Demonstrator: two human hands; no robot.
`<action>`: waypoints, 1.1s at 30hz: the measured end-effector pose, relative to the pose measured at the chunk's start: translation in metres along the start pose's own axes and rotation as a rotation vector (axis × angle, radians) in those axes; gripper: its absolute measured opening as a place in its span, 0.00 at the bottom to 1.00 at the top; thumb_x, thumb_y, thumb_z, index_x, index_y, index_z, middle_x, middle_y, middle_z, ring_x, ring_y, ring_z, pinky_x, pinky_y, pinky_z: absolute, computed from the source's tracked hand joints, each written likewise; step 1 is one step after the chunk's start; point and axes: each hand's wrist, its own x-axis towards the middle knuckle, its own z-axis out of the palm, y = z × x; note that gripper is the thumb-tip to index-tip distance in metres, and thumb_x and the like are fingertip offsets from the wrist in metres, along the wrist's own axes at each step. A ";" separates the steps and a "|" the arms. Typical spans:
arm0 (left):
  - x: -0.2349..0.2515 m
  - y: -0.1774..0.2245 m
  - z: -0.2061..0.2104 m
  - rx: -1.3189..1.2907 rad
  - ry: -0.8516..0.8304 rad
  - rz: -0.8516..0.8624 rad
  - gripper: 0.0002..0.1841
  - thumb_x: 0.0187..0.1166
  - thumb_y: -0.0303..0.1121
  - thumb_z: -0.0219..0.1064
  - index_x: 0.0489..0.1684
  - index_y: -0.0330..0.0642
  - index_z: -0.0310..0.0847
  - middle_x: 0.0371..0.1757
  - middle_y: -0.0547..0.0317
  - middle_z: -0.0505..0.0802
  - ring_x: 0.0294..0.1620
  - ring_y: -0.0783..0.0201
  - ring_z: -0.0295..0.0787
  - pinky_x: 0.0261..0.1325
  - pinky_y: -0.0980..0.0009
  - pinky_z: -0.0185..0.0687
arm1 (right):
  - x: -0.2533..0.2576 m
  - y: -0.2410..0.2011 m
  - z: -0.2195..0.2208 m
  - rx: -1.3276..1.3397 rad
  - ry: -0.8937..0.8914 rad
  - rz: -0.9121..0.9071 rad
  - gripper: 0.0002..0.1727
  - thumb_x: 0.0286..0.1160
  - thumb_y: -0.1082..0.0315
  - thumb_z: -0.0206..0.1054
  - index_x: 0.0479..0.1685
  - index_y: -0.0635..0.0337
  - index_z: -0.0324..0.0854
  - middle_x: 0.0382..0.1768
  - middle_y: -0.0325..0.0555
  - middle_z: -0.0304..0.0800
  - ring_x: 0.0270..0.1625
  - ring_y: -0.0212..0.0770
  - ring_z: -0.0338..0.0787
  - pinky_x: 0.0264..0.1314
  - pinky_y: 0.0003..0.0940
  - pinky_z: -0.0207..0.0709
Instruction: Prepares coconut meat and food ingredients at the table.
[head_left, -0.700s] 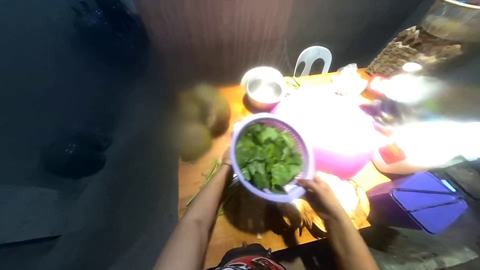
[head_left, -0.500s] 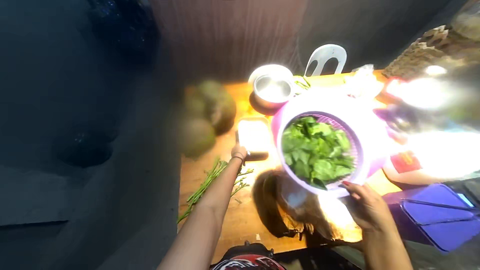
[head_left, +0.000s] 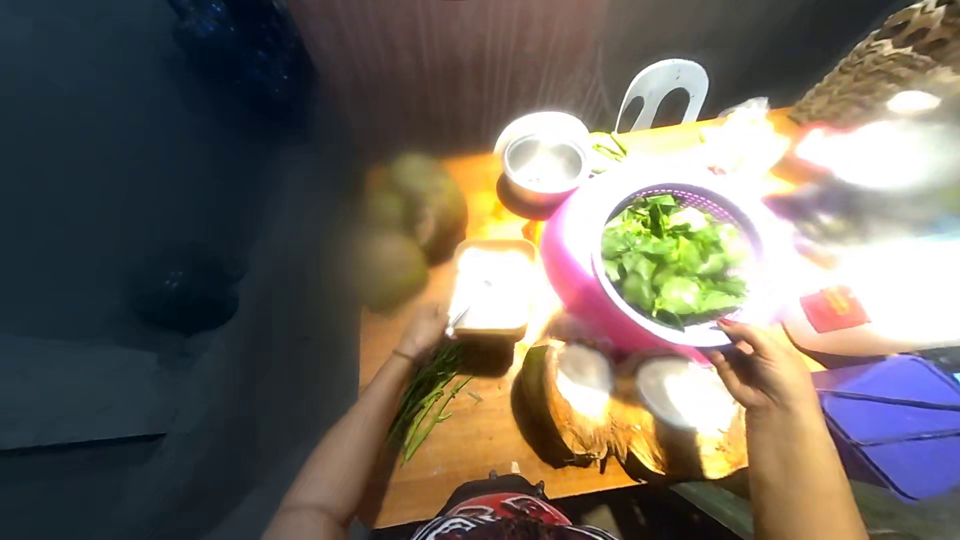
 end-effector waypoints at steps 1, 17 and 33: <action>-0.014 -0.005 -0.010 0.007 0.002 0.017 0.13 0.90 0.28 0.55 0.57 0.28 0.80 0.34 0.50 0.86 0.30 0.63 0.82 0.40 0.65 0.83 | 0.004 0.002 0.006 -0.012 -0.004 0.009 0.07 0.84 0.74 0.55 0.49 0.52 0.75 0.29 0.33 0.89 0.24 0.25 0.89 0.26 0.20 0.86; -0.131 -0.132 -0.014 0.229 -0.165 -0.144 0.14 0.84 0.30 0.57 0.56 0.33 0.85 0.32 0.54 0.86 0.29 0.64 0.81 0.41 0.61 0.80 | 0.046 0.084 0.153 -0.224 -0.281 0.387 0.20 0.85 0.74 0.56 0.73 0.68 0.65 0.52 0.56 0.82 0.45 0.41 0.89 0.47 0.34 0.87; -0.077 -0.136 -0.012 0.273 0.057 -0.158 0.19 0.90 0.33 0.56 0.73 0.39 0.82 0.59 0.39 0.92 0.60 0.46 0.89 0.69 0.45 0.79 | 0.041 0.124 0.184 -0.675 -0.416 -0.200 0.32 0.87 0.62 0.63 0.85 0.68 0.63 0.70 0.67 0.80 0.67 0.54 0.85 0.72 0.50 0.77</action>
